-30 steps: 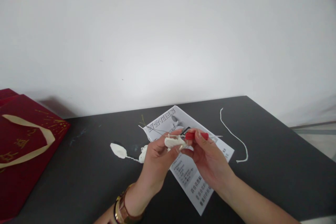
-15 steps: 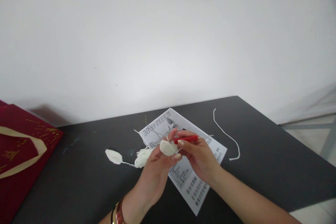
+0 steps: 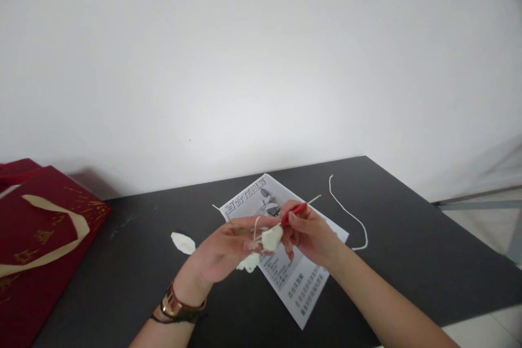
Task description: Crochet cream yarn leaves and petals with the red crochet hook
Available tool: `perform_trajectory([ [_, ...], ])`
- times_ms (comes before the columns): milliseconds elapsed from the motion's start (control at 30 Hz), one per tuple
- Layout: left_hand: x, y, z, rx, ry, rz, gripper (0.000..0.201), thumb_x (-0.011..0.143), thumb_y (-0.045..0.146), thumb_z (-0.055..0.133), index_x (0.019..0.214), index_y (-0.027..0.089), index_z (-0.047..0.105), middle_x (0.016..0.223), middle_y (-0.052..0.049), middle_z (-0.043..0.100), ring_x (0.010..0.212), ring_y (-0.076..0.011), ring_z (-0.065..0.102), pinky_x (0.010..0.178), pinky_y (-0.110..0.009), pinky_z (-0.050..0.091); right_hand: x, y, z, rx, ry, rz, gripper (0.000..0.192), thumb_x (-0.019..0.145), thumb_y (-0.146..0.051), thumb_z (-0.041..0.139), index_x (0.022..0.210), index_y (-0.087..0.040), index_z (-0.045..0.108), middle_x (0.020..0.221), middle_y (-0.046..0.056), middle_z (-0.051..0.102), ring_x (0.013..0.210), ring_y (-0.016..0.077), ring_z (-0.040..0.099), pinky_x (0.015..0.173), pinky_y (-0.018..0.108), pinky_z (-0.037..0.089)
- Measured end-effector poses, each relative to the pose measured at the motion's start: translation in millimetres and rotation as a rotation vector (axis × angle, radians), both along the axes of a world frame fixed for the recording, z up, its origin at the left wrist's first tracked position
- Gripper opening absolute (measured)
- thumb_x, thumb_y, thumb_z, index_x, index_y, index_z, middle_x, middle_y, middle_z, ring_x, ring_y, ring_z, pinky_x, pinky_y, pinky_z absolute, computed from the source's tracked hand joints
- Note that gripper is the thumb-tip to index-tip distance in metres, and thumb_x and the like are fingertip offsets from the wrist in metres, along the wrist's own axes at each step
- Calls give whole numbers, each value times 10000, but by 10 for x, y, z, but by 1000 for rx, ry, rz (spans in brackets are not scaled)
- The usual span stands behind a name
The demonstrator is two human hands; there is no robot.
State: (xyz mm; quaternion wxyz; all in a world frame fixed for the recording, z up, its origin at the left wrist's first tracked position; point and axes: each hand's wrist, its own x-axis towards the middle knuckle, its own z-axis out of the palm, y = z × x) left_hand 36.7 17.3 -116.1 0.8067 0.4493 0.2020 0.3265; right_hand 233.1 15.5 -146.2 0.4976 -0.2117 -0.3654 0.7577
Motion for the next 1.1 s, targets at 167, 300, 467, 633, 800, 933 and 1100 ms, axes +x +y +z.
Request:
perform_trajectory([
  [167,-195,207,-160,192,161,-168,286,880,328,613,1101,147,627,1120,-91,647,938,-221,638,804,-428,527,18,-31,-2,9,-12,168,309,725,-400,793,806,-148,634,606,51,730,506,198,722,413,230,568],
  [300,-265,291,-141,312,349,-210,306,903,310,585,1170,160,591,1157,-92,629,947,-224,641,788,-429,545,82,-9,66,30,-14,173,283,735,-365,794,805,-143,633,653,43,743,520,190,735,415,193,567],
  [467,-297,277,55,406,429,-144,283,892,292,604,1140,156,612,1122,-83,648,948,-224,644,810,-441,537,170,62,326,68,-31,163,215,759,-292,783,805,-130,651,692,49,755,530,181,740,437,179,581],
  [633,-250,324,85,418,247,184,338,894,292,598,1208,172,577,1228,-102,601,1053,-257,608,867,-483,511,138,99,616,111,-35,157,217,753,-292,790,802,-130,653,689,56,761,529,187,741,438,186,587],
  [800,-315,393,136,362,-9,383,266,884,268,605,1134,177,625,1151,-74,639,1048,-230,608,918,-466,483,156,73,750,134,-45,133,234,746,-314,795,801,-140,646,694,57,765,501,172,730,422,177,574],
  [933,-459,334,431,332,-233,481,220,854,343,574,1039,318,689,1001,18,671,989,-149,605,992,-397,442,256,17,811,146,-48,82,232,750,-330,790,811,-163,642,711,44,771,502,156,725,434,184,574],
  [1100,-708,322,1069,399,-179,378,176,772,320,659,926,263,722,740,41,625,563,-45,494,538,-159,439,307,4,925,140,-65,4,219,746,-337,792,793,-186,641,746,21,774,577,142,738,486,176,572],
])
